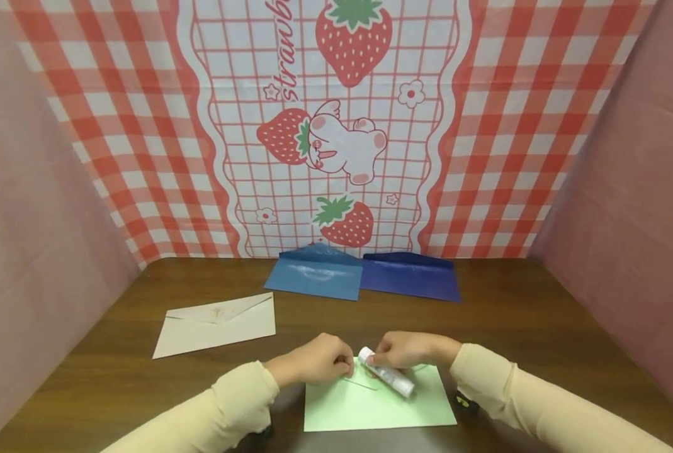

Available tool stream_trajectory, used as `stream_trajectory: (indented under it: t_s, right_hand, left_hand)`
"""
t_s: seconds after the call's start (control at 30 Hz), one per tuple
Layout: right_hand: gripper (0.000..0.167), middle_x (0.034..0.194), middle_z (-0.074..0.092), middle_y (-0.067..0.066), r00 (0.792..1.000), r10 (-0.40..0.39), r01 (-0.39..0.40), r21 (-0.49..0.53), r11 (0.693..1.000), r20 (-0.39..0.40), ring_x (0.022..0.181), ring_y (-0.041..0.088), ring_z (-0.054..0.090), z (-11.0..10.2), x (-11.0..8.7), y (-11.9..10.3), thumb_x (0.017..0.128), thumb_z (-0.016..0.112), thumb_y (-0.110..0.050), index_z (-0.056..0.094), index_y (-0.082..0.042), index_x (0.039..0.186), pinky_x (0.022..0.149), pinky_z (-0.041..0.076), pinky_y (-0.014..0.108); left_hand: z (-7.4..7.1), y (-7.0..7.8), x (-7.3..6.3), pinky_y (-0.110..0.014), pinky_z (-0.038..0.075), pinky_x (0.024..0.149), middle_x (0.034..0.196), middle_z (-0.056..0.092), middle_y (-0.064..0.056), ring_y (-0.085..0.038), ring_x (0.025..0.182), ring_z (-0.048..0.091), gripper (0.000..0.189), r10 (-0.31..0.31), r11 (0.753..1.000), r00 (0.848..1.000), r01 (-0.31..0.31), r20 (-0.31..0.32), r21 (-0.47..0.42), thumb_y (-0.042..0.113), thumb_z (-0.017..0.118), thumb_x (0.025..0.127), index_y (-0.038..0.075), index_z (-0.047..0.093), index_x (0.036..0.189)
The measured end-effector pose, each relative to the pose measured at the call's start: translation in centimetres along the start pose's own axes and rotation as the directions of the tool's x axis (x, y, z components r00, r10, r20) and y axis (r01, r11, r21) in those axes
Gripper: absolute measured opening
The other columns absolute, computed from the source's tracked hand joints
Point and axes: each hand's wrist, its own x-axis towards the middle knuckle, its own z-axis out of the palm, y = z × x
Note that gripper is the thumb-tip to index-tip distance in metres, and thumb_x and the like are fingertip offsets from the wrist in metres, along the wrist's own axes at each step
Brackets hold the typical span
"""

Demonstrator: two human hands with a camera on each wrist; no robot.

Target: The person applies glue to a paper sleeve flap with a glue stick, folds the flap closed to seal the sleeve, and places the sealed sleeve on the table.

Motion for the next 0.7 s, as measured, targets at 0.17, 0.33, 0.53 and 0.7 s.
stream_trajectory:
  t_s: [0.17, 0.33, 0.53, 0.7]
  right_hand:
    - [0.027, 0.064, 0.056, -0.003, 0.999, 0.039, -0.040, 0.085, 0.996, 0.004, 0.061, 0.008, 0.049, 0.0, 0.0, -0.2, 0.092, 0.060, -0.023, 0.073, -0.002, 0.081, 0.056, 0.039, 0.018]
    - [0.023, 0.060, 0.054, -0.002, 0.996, 0.053, -0.070, 0.249, 0.966, 0.075, 0.054, 0.007, 0.046, 0.5, 0.2, -0.4, 0.089, 0.063, -0.015, 0.071, 0.003, 0.078, 0.051, 0.040, 0.016]
    - [0.021, 0.058, 0.053, 0.000, 0.997, 0.058, -0.064, 0.165, 0.984, 0.041, 0.051, 0.008, 0.051, 1.1, 0.5, -1.3, 0.085, 0.068, -0.014, 0.069, 0.003, 0.073, 0.050, 0.050, 0.020]
    - [0.020, 0.061, 0.056, 0.000, 0.998, 0.059, -0.062, 0.088, 0.994, 0.036, 0.053, 0.009, 0.053, 1.3, 0.6, -1.9, 0.084, 0.069, -0.015, 0.069, 0.002, 0.074, 0.054, 0.053, 0.022]
  left_hand:
    - [0.4, -1.2, 0.4, -0.013, 0.042, 0.057, 0.072, 0.069, 0.000, 0.003, 0.060, 0.047, 0.021, -0.030, 0.999, 0.999, 0.030, 0.011, -0.045, 0.004, 0.057, 0.093, 0.008, 0.070, 0.077]
    - [0.7, -1.5, 0.7, -0.013, 0.042, 0.058, 0.073, 0.070, -0.001, 0.002, 0.062, 0.049, 0.019, -0.047, 0.993, 0.998, 0.050, 0.033, -0.103, 0.003, 0.059, 0.092, 0.007, 0.070, 0.077]
    - [-0.3, -1.6, 1.2, -0.012, 0.038, 0.054, 0.070, 0.069, -0.006, 0.000, 0.058, 0.047, 0.015, -0.052, 0.992, 0.996, 0.060, 0.075, -0.112, 0.007, 0.065, 0.089, 0.004, 0.070, 0.074]
    - [-1.2, -1.6, 1.7, -0.013, 0.038, 0.055, 0.070, 0.069, -0.011, -0.003, 0.058, 0.048, 0.014, -0.091, 0.989, 0.993, 0.099, 0.080, -0.107, 0.002, 0.065, 0.088, 0.001, 0.070, 0.074]
